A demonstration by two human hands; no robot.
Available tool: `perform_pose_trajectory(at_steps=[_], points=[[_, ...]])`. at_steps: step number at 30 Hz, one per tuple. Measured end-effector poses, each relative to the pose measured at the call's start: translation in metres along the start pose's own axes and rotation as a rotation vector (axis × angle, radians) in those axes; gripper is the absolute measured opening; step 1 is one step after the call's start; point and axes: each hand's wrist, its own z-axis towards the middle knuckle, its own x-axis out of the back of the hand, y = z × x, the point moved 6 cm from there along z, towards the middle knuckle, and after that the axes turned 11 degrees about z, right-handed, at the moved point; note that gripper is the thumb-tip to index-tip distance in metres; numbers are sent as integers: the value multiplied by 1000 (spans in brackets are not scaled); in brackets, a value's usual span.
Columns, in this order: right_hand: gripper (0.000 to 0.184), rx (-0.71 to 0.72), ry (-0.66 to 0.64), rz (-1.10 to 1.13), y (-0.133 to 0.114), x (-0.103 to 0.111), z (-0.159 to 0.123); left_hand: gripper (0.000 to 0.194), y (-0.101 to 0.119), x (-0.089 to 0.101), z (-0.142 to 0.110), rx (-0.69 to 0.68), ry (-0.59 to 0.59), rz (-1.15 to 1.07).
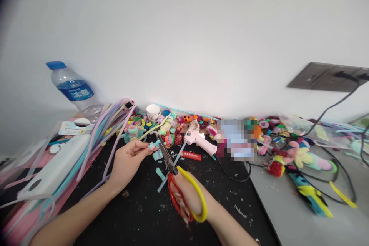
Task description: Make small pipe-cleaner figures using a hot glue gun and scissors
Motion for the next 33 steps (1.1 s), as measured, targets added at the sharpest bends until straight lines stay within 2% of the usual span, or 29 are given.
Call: perform_pose_trajectory(at_steps=[5,12,15,22,28,33], points=[[61,-33,18,10,3,-2,0,17,0,-1,0,6,-9,-58],[61,142,18,140,-18,10,3,24,0,1,4,56,-43,-94],[62,174,33,169,-22,13,4,24,2,2,3,59,-91,-30],[61,162,23,190,-20,12,5,16,3,-3,-2,-39,-270,249],[58,167,38,185,-20,15,5,8,10,-1,-1,-175,-312,341],[57,187,53,178,-20,17,5,19,28,-2,-7,-363,-412,504]])
